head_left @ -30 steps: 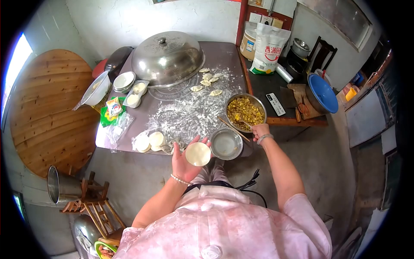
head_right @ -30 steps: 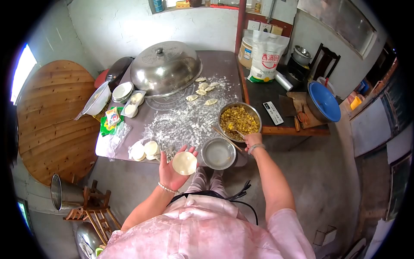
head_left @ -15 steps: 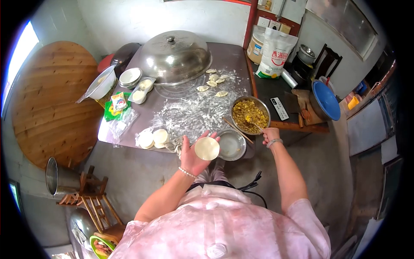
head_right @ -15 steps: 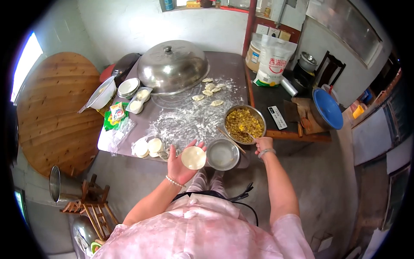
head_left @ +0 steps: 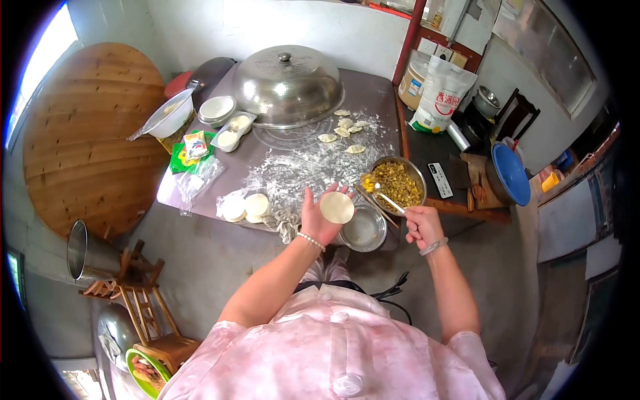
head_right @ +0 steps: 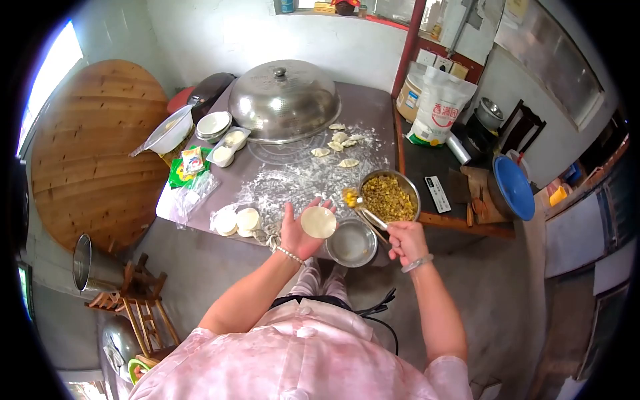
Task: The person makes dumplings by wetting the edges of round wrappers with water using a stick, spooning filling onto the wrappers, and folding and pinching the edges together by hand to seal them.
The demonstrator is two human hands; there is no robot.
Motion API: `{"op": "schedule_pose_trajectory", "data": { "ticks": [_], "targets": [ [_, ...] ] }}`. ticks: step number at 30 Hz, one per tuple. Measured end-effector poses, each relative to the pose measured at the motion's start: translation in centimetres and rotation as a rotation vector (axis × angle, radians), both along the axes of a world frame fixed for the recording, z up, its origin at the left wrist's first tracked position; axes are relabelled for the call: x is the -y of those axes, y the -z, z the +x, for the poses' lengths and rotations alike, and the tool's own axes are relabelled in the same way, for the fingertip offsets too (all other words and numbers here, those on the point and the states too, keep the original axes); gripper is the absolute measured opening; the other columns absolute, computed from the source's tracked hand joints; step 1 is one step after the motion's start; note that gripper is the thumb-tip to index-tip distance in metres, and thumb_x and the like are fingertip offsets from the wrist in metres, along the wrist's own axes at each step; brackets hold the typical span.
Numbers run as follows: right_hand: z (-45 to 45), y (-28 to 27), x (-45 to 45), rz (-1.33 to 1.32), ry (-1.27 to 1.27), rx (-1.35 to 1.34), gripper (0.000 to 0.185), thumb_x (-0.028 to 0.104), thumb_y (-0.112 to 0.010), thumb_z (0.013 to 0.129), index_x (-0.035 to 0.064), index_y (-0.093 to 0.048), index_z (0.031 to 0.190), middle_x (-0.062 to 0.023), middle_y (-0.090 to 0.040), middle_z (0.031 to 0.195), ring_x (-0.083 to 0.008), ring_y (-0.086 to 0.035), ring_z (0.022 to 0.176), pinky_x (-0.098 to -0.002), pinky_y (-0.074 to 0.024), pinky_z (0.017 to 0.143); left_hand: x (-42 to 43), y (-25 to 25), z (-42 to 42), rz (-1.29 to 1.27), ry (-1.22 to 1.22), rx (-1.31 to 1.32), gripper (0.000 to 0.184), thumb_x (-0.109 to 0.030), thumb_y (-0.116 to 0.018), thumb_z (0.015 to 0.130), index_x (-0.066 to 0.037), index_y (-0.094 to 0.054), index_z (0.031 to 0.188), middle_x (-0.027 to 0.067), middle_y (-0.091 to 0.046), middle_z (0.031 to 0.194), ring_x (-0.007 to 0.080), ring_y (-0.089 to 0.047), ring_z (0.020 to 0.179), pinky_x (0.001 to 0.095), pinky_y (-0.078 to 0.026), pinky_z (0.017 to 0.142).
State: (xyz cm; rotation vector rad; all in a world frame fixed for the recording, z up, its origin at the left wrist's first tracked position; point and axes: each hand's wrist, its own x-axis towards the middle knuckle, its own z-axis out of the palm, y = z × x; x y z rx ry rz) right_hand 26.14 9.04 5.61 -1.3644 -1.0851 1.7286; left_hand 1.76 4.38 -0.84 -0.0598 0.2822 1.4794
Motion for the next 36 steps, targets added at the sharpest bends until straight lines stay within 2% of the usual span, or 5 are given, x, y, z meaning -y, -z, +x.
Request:
{"op": "schedule_pose_trajectory", "data": {
  "ticks": [7, 12, 19, 25, 36],
  "targets": [
    [-3.2, 1.0, 2.9, 0.137, -0.09, 0.065, 0.014, 0.008, -0.058, 0.086, -0.0044, -0.065, 0.085, 0.0016, -0.046, 0.051, -0.0068, -0.037, 0.036, -0.0238, -0.0368, 0.031, -1.0, 0.4, 0.6, 0.058, 0.021, 0.024, 0.079, -0.066, -0.022, 0.089, -0.004, -0.028, 0.139, 0.0158, -0.041, 0.137, 0.0332, -0.04, 0.125, 0.0507, -0.033, 0.101],
    [-3.6, 1.8, 4.6, 0.928, -0.173, 0.579, 0.011, 0.006, -0.06, 0.082, 0.0015, -0.064, 0.09, -0.0191, -0.058, 0.07, -0.0344, -0.06, 0.064, -0.0398, -0.0452, 0.056, -1.2, 0.2, 0.7, -0.008, -0.007, 0.049, 0.077, -0.064, -0.024, 0.09, -0.004, -0.03, 0.137, 0.0152, -0.045, 0.133, 0.0332, -0.044, 0.121, 0.0507, -0.035, 0.099],
    [-3.9, 0.9, 5.5, 1.151, -0.212, 0.694, 0.006, 0.006, -0.06, 0.081, 0.0016, -0.062, 0.086, -0.0178, -0.058, 0.07, -0.035, -0.059, 0.065, -0.0384, -0.045, 0.054, -1.3, 0.7, 0.8, -0.001, -0.007, 0.053, 0.071, -0.06, -0.025, 0.093, -0.003, -0.033, 0.135, 0.0155, -0.046, 0.13, 0.0334, -0.045, 0.119, 0.0502, -0.035, 0.099],
    [-3.2, 2.1, 4.6, 0.678, -0.156, 0.489, 0.009, 0.005, -0.061, 0.081, -0.0018, -0.062, 0.086, -0.0192, -0.058, 0.068, -0.0341, -0.059, 0.061, -0.035, -0.0444, 0.052, -1.0, 0.4, 0.9, 0.014, -0.006, 0.063, 0.069, -0.058, -0.026, 0.093, -0.002, -0.036, 0.132, 0.0175, -0.047, 0.13, 0.0345, -0.046, 0.119, 0.0498, -0.035, 0.1],
    [-3.2, 1.2, 5.0, 1.436, -0.242, 0.818, 0.017, 0.004, -0.062, 0.078, 0.0021, -0.063, 0.094, -0.0094, -0.054, 0.059, -0.0264, -0.056, 0.052, -0.0365, -0.0438, 0.046, -0.9, 0.0, 1.0, 0.019, 0.018, 0.071, 0.069, -0.058, -0.028, 0.093, -0.001, -0.036, 0.132, 0.0186, -0.046, 0.13, 0.0343, -0.044, 0.121, 0.0501, -0.035, 0.1]
  ]
}}
